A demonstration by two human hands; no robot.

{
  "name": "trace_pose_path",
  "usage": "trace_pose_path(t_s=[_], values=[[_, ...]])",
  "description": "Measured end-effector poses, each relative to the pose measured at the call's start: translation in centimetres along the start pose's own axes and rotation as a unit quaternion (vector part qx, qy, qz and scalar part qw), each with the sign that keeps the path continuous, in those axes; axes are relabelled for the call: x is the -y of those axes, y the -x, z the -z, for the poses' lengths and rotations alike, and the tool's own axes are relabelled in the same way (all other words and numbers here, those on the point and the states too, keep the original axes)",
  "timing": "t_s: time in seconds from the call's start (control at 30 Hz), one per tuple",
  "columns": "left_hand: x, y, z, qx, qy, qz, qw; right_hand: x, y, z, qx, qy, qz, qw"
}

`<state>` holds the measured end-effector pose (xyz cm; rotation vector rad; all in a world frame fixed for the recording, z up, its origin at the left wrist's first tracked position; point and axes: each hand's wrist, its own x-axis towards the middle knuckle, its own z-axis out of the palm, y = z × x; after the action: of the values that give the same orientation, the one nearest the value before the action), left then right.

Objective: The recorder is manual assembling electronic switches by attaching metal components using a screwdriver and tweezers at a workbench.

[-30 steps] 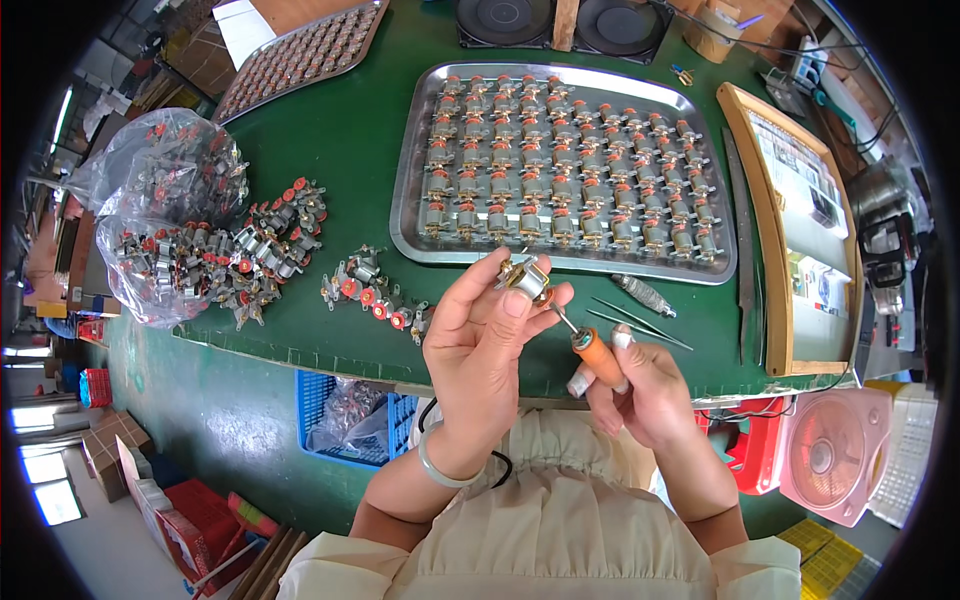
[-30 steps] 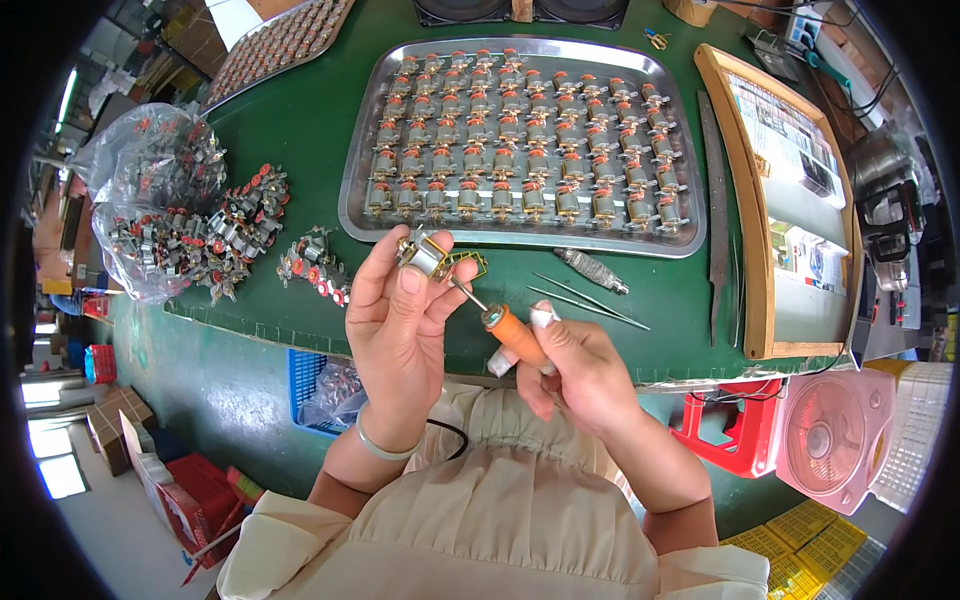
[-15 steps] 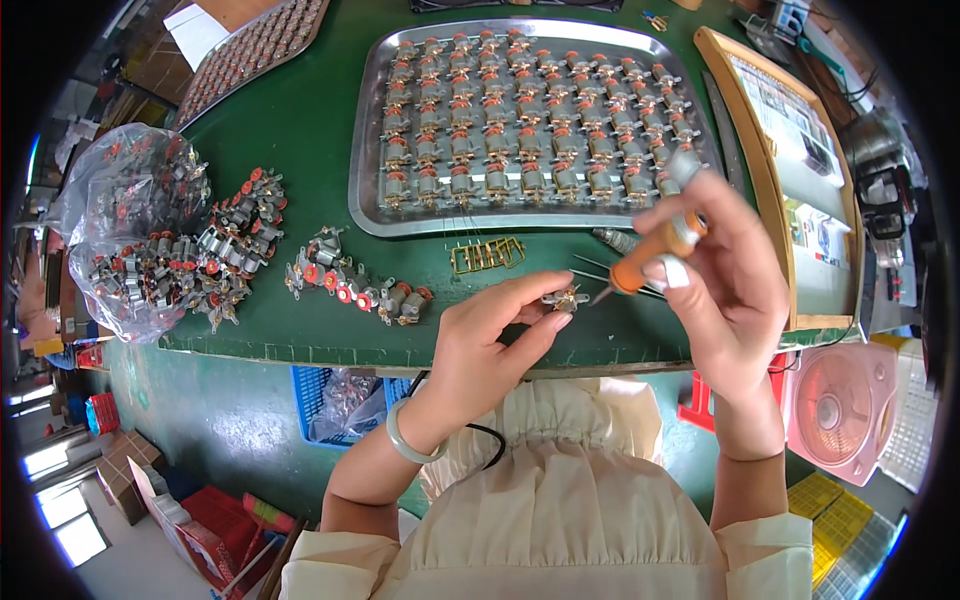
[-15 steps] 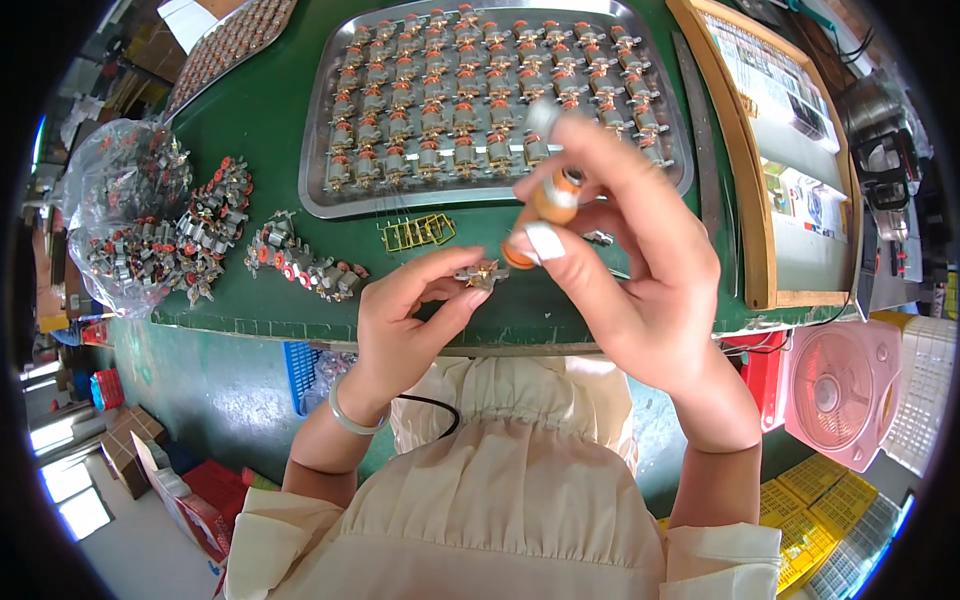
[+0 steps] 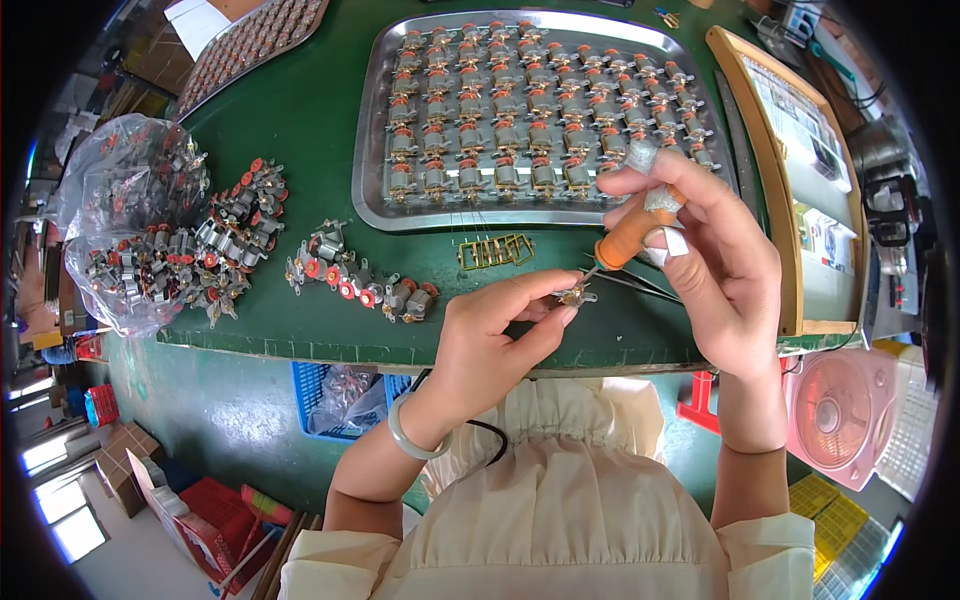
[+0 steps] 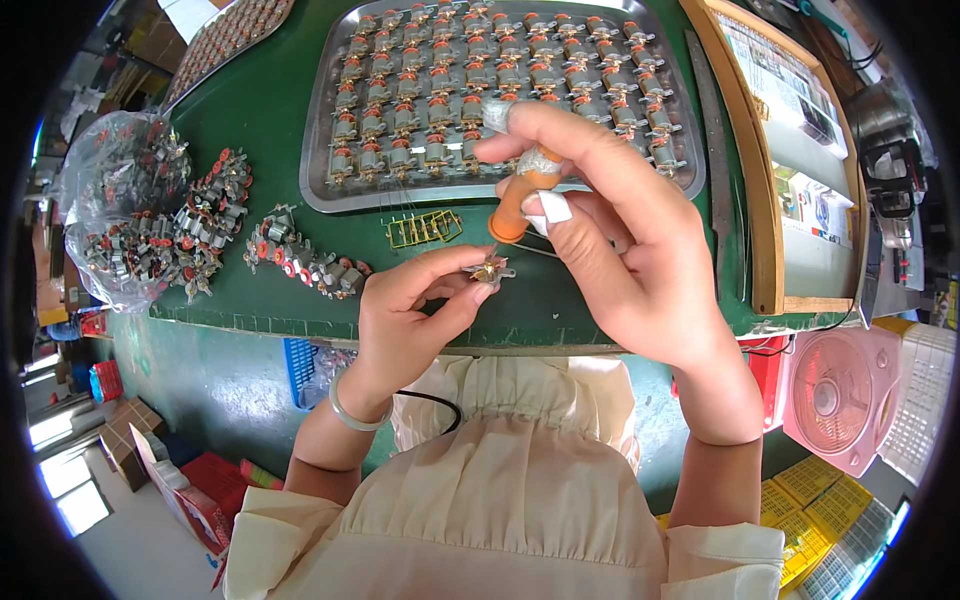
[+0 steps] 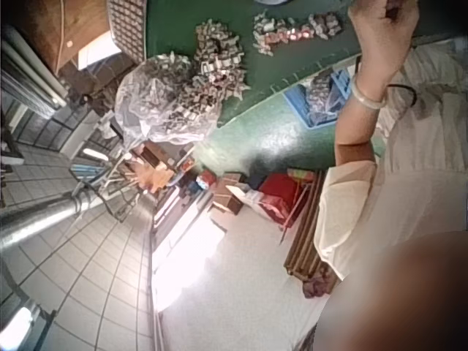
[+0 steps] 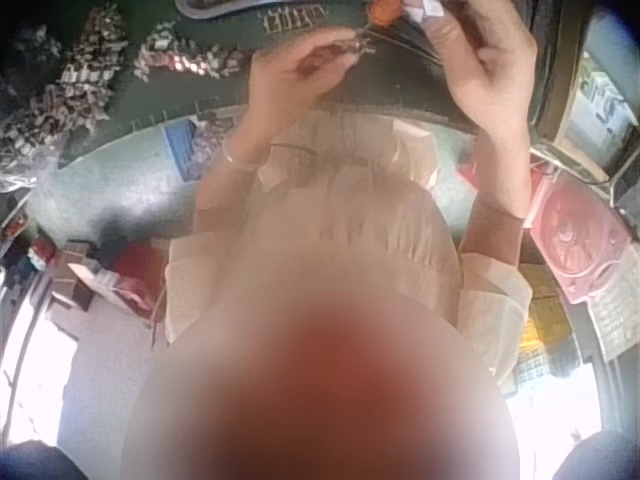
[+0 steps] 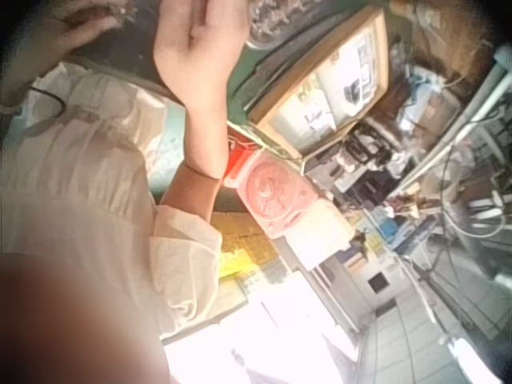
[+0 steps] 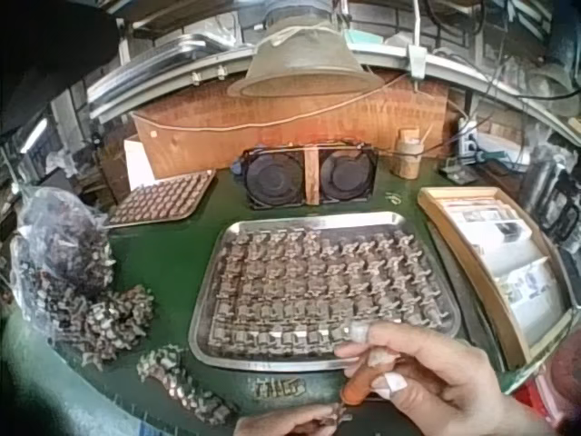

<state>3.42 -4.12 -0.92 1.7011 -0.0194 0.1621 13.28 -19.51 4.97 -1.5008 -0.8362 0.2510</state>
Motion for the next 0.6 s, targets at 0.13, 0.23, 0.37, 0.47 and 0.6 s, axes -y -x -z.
trace_pose_path(t_s=[0.13,0.23,0.37,0.47,0.6], values=[[0.1,0.0,0.0,-0.006,-0.004,-0.010,1.000,-0.1,-0.2,0.2,-0.001,-0.005,-0.003,1.000],[0.2,0.0,-0.1,-0.009,-0.008,-0.013,1.000,0.1,-0.2,0.3,-0.011,0.009,-0.032,0.999],[0.0,0.0,-0.3,-0.019,-0.024,-0.020,0.999,-0.6,-0.2,0.2,-0.071,0.200,0.069,0.975],[0.0,-0.1,-0.4,-0.022,-0.029,-0.014,0.999,-0.2,0.1,0.3,-0.037,0.193,0.016,0.980],[0.2,0.2,-0.1,-0.033,-0.025,-0.007,0.999,0.5,-0.9,-0.4,-0.054,-0.176,-0.078,0.980]])
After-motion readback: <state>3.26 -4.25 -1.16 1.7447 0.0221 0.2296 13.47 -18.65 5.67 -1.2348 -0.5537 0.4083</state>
